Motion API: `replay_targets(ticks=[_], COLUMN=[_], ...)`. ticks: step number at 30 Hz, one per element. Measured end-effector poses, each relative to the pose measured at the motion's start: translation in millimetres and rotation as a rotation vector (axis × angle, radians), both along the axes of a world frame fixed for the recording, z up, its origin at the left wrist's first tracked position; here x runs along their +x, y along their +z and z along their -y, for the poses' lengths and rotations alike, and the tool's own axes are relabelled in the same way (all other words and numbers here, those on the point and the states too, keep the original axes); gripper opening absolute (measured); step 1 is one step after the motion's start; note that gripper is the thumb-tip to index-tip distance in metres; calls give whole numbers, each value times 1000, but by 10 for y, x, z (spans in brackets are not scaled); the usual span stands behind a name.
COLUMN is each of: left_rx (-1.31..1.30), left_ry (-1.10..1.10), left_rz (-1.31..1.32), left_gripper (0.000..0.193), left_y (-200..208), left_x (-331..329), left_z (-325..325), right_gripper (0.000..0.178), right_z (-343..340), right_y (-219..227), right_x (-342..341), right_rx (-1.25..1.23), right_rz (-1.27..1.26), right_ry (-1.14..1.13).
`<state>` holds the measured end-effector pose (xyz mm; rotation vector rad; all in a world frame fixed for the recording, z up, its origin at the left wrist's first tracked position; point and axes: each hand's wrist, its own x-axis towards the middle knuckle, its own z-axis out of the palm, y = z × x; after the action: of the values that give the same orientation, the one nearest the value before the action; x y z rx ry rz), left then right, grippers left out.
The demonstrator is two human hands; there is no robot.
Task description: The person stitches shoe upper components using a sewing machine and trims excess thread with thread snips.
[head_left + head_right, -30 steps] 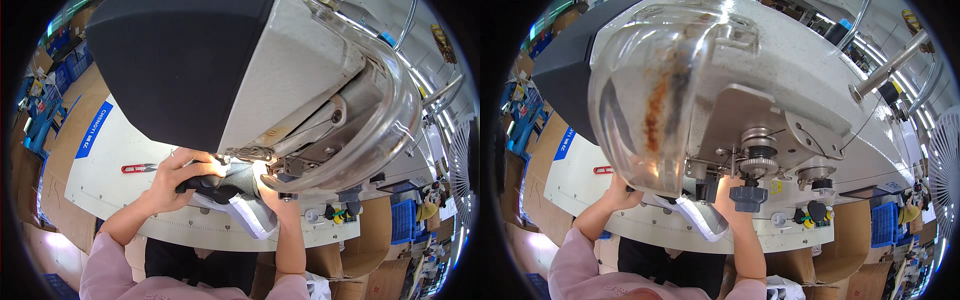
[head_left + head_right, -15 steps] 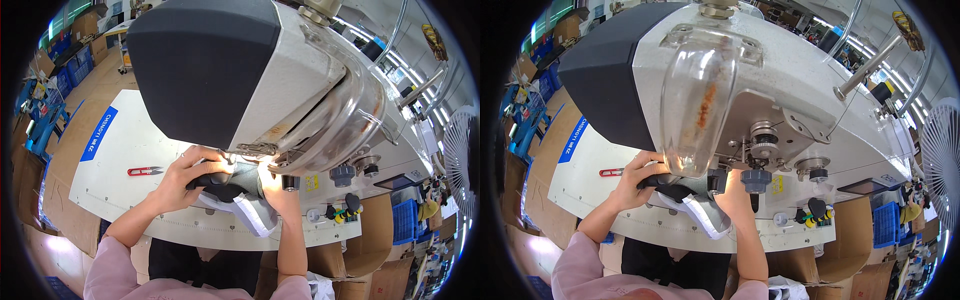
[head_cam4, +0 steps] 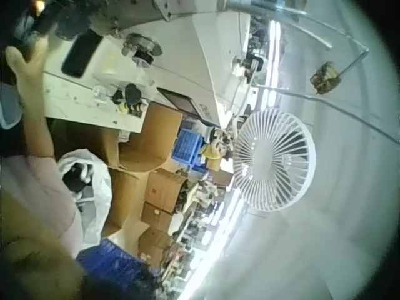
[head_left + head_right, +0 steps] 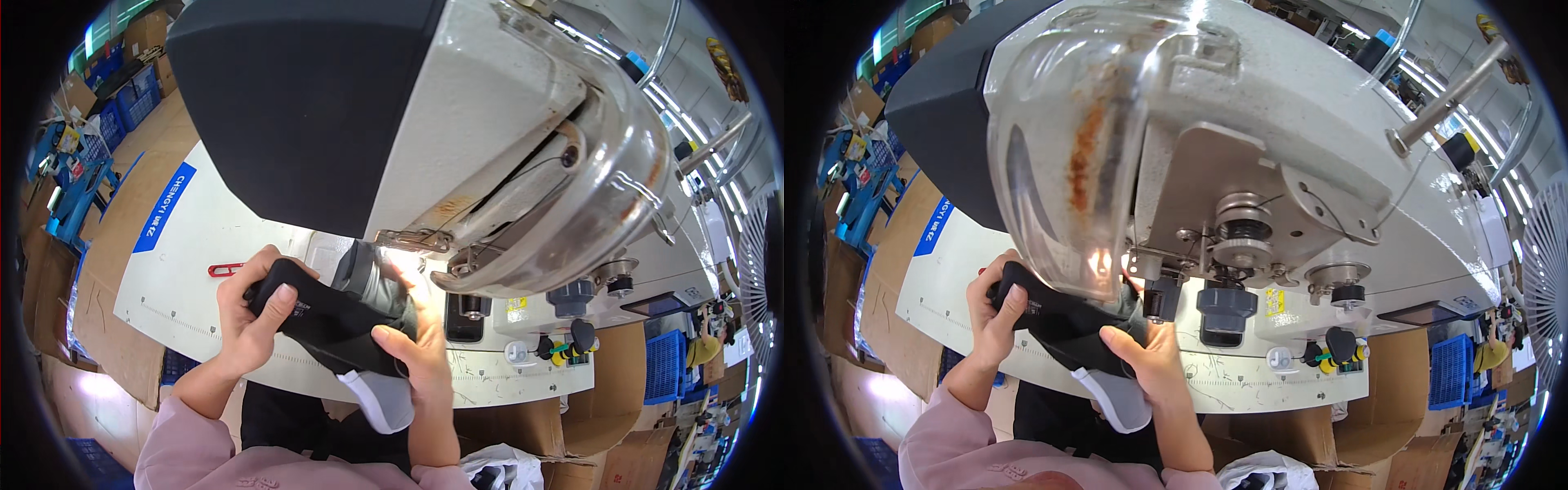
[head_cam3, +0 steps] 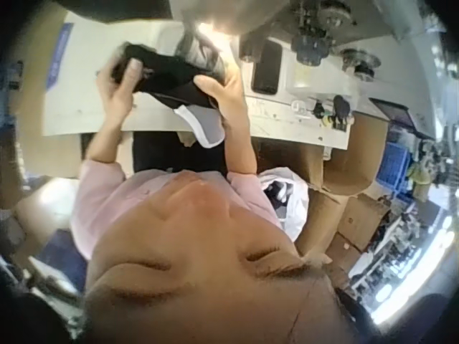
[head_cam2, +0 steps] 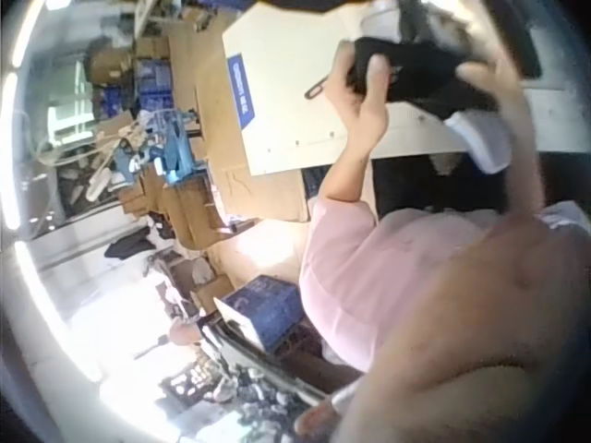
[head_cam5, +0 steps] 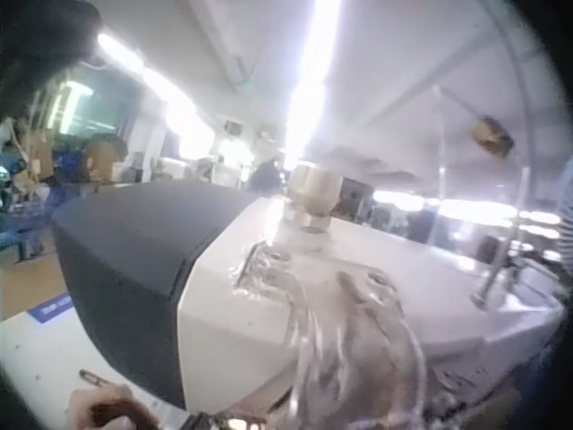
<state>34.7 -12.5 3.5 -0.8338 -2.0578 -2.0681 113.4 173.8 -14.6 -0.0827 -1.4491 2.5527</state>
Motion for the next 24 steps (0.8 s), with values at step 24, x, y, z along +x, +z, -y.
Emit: replay_targets(ticks=[24], left_rx=[-189], left_ry=[161], left_rz=[-1164], left_gripper=[29], left_y=[-427], left_x=[-569], left_z=[-436], right_gripper=[11], right_z=[-1042], right_y=[-775], right_x=[-1147], right_rx=[54], right_rz=[-250], right_ry=[-269])
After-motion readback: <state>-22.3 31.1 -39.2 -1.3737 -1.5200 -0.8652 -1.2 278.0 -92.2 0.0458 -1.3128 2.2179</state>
